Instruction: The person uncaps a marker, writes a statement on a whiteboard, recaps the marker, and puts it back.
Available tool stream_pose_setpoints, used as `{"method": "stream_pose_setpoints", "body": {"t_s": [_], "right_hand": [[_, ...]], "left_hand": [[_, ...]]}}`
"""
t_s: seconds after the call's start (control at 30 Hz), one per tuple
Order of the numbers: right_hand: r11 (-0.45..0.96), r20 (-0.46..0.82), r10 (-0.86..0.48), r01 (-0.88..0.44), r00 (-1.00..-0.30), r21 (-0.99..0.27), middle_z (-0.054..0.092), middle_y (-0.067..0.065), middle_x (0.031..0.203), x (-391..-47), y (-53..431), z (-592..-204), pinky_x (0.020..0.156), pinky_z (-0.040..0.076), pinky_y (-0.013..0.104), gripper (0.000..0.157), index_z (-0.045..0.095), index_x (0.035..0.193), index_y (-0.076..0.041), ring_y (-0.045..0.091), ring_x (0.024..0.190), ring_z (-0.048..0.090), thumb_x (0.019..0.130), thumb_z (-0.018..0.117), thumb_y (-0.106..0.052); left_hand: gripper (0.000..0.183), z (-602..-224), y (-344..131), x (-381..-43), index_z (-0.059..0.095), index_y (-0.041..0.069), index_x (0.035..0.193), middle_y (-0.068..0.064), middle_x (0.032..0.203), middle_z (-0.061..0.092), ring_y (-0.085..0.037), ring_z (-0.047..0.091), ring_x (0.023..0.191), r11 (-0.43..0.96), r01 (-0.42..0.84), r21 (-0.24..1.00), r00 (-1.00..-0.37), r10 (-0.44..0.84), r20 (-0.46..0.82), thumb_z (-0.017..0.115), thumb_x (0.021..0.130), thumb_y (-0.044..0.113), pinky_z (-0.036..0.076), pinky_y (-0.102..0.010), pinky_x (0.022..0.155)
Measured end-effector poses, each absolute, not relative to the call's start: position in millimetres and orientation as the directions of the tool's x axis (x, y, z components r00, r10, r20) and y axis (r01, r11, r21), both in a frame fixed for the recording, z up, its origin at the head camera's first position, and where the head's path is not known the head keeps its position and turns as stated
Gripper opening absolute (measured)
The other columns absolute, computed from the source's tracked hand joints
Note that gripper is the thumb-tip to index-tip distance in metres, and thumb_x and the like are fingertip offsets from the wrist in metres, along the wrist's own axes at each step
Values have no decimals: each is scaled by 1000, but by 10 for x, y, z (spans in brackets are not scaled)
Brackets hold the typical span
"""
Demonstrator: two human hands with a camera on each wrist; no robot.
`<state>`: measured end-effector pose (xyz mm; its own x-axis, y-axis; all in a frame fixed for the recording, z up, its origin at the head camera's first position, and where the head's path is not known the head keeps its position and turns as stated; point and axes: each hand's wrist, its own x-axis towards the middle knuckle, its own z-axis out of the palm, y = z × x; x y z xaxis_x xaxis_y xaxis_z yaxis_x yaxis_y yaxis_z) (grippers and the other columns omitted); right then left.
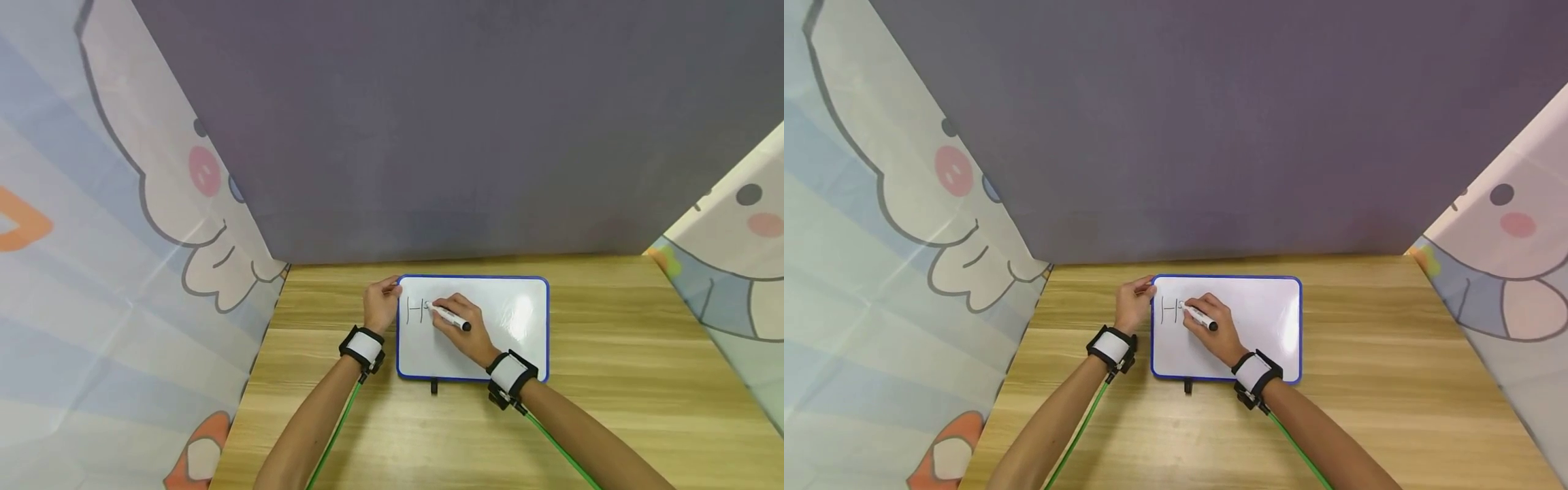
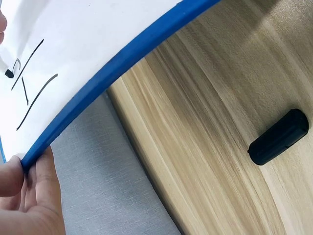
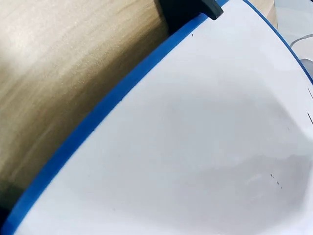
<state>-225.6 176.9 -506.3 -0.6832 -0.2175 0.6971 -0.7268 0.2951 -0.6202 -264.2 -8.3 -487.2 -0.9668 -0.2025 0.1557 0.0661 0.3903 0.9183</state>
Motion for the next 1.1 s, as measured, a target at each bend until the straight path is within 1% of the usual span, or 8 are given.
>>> {"method": "stream_pose_setpoints", "body": {"t_s": [0.13, 0.3, 0.43, 0.53, 0.73, 0.93, 1.1], "right_hand": [[287, 678, -257, -724, -689, -627, 62, 6, 82, -2216, 1768, -5108, 62, 46, 14, 19, 69, 96, 3, 10, 72, 54, 77, 66, 4], [273, 665, -287, -725, -689, -633, 62, 9, 81, -2150, 1804, -5139, 61, 45, 14, 21, 69, 96, 4, 13, 71, 55, 75, 67, 8], [290, 659, -268, -711, -703, -641, 62, 12, 81, -2129, 1839, -5138, 62, 45, 14, 22, 68, 95, 5, 18, 70, 55, 74, 68, 9], [313, 660, -254, -705, -707, -636, 63, 12, 81, -2122, 1853, -5125, 62, 45, 13, 21, 69, 94, 5, 16, 70, 55, 73, 69, 9], [326, 702, -199, -722, -684, -611, 63, 7, 80, -2191, 1872, -5076, 63, 46, 11, 18, 70, 91, 4, 9, 71, 55, 74, 68, 5], [320, 711, -181, -724, -680, -611, 63, 8, 82, -2262, 1906, -5046, 66, 47, 11, 18, 70, 92, 4, 11, 72, 56, 74, 68, 6], [307, 724, -164, -732, -670, -608, 63, 10, 83, -2294, 1932, -5042, 65, 47, 12, 20, 69, 93, 5, 12, 72, 56, 73, 68, 6]], "left_hand": [[24, -4870, -81, -2650, 69, 4, 110, -16, 100, 71, -27, 67, 91, 387, 61, 920, -969, -200, 148, 61, 87, 5, 57, -35, 74], [23, -4842, -83, -2662, 69, 4, 109, -17, 99, 71, -28, 68, 91, 374, 76, 924, -967, -198, 160, 61, 87, 4, 57, -34, 73], [22, -4833, -85, -2657, 70, 3, 107, -18, 98, 71, -29, 68, 90, 374, 84, 924, -966, -197, 168, 62, 86, 3, 57, -34, 72], [22, -4841, -84, -2646, 70, 2, 107, -19, 97, 71, -30, 68, 89, 379, 93, 921, -965, -195, 177, 62, 86, 3, 57, -35, 72], [22, -4859, -77, -2633, 71, 4, 106, -18, 95, 72, -29, 68, 88, 383, 84, 920, -965, -201, 171, 63, 85, 3, 57, -35, 71], [22, -4850, -77, -2635, 71, 4, 105, -18, 96, 72, -29, 68, 89, 383, 75, 921, -966, -202, 162, 63, 85, 2, 57, -35, 72], [22, -4860, -77, -2642, 71, 4, 106, -18, 96, 72, -29, 68, 89, 392, 80, 917, -965, -199, 169, 63, 85, 4, 57, -35, 72]]}}
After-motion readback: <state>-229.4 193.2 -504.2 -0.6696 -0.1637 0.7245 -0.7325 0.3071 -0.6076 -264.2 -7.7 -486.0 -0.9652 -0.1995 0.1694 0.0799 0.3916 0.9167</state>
